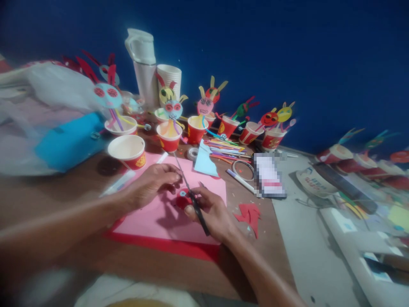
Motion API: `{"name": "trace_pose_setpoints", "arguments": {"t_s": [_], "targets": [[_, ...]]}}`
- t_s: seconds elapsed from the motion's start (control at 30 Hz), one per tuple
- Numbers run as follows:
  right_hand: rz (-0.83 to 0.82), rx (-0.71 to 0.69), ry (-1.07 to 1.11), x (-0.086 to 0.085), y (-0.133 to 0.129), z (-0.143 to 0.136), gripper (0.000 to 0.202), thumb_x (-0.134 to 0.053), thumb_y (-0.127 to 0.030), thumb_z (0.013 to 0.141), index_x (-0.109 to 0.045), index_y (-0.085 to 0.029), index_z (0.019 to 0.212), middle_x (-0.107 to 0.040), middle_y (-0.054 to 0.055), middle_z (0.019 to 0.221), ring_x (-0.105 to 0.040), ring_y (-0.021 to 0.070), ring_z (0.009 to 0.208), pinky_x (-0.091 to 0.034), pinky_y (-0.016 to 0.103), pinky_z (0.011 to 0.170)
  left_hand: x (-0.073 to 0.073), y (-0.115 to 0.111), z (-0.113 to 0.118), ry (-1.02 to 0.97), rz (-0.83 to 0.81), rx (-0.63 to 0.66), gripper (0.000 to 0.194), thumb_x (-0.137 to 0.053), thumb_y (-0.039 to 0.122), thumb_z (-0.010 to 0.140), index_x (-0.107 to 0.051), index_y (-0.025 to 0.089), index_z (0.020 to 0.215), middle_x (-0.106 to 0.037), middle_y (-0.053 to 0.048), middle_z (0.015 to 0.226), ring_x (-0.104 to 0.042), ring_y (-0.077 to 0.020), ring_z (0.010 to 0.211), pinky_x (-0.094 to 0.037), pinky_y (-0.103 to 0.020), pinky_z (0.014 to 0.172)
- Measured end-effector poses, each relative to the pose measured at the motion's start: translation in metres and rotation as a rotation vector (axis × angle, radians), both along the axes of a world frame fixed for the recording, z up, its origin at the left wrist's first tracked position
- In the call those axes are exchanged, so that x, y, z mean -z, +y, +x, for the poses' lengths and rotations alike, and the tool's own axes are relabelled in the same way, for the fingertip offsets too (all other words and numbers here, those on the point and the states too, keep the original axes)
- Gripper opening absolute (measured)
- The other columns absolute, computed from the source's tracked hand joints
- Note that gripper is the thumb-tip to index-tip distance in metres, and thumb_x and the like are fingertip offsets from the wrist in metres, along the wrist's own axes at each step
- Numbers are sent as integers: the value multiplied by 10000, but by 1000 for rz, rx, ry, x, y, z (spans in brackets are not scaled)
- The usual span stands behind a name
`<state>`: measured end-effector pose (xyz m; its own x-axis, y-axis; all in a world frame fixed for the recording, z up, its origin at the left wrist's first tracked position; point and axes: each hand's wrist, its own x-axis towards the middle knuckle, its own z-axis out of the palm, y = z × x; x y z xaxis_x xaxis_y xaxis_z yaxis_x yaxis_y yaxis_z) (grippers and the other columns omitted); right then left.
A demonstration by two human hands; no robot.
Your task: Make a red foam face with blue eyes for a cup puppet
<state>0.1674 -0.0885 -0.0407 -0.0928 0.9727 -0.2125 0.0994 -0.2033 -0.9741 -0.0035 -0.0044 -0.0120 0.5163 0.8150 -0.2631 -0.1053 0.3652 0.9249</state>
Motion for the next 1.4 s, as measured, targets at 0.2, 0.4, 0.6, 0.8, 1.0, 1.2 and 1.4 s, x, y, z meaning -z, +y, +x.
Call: {"name": "trace_pose_setpoints", "arguments": {"t_s": [0.2, 0.4, 0.6, 0.8, 1.0, 1.2, 1.4], "targets": [[-39, -2, 24, -3, 0, -1, 370, -720, -336, 674, -568, -175, 971, -483, -56, 593, -398, 71, 501, -339, 208, 494, -2, 5, -2, 81, 38, 30, 36, -603, 169, 693, -619, 147, 670, -599, -2, 618, -546, -104, 574, -414, -231, 546], [-30, -45, -67, -6, 0, 3, 338, -695, -333, 701, -562, -172, 967, -481, -52, 604, -390, 70, 510, -327, 208, 494, -2, 8, -1, 127, 59, 37, 53, -587, 139, 672, -635, 145, 653, -606, -9, 598, -535, -99, 534, -426, -230, 529], [-42, -75, -89, -11, 0, 7, 290, -671, -292, 707, -559, -164, 942, -496, -47, 608, -387, 67, 516, -326, 199, 491, -5, 10, -2, 165, 57, 64, 41, -606, 145, 666, -644, 133, 652, -593, -13, 553, -528, -98, 501, -418, -219, 500], [-68, -112, -100, -10, 1, 14, 307, -690, -238, 685, -570, -175, 961, -498, -54, 591, -391, 66, 507, -317, 194, 480, -3, 12, -4, 153, 45, 106, 44, -614, 133, 654, -654, 137, 672, -599, -12, 548, -526, -99, 497, -415, -219, 497], [-106, -125, -67, -10, 2, 15, 354, -693, -242, 692, -580, -157, 1017, -504, -45, 611, -387, 59, 503, -322, 190, 474, 1, 17, -5, 179, 41, 151, 50, -596, 133, 664, -645, 137, 672, -598, -1, 558, -531, -86, 497, -394, -211, 502], [-127, -123, -72, -10, 3, 16, 357, -713, -280, 681, -590, -166, 995, -537, -26, 646, -415, 70, 524, -339, 188, 476, 0, 17, -5, 207, 36, 157, 50, -592, 120, 668, -641, 133, 665, -585, 7, 544, -512, -80, 498, -380, -210, 499], [-148, -104, -89, -12, 3, 15, 348, -726, -281, 665, -594, -169, 967, -526, -37, 619, -401, 60, 495, -333, 182, 459, -2, 15, -5, 213, 29, 146, 44, -599, 124, 661, -642, 136, 656, -586, 1, 542, -514, -90, 511, -387, -215, 501]]}}
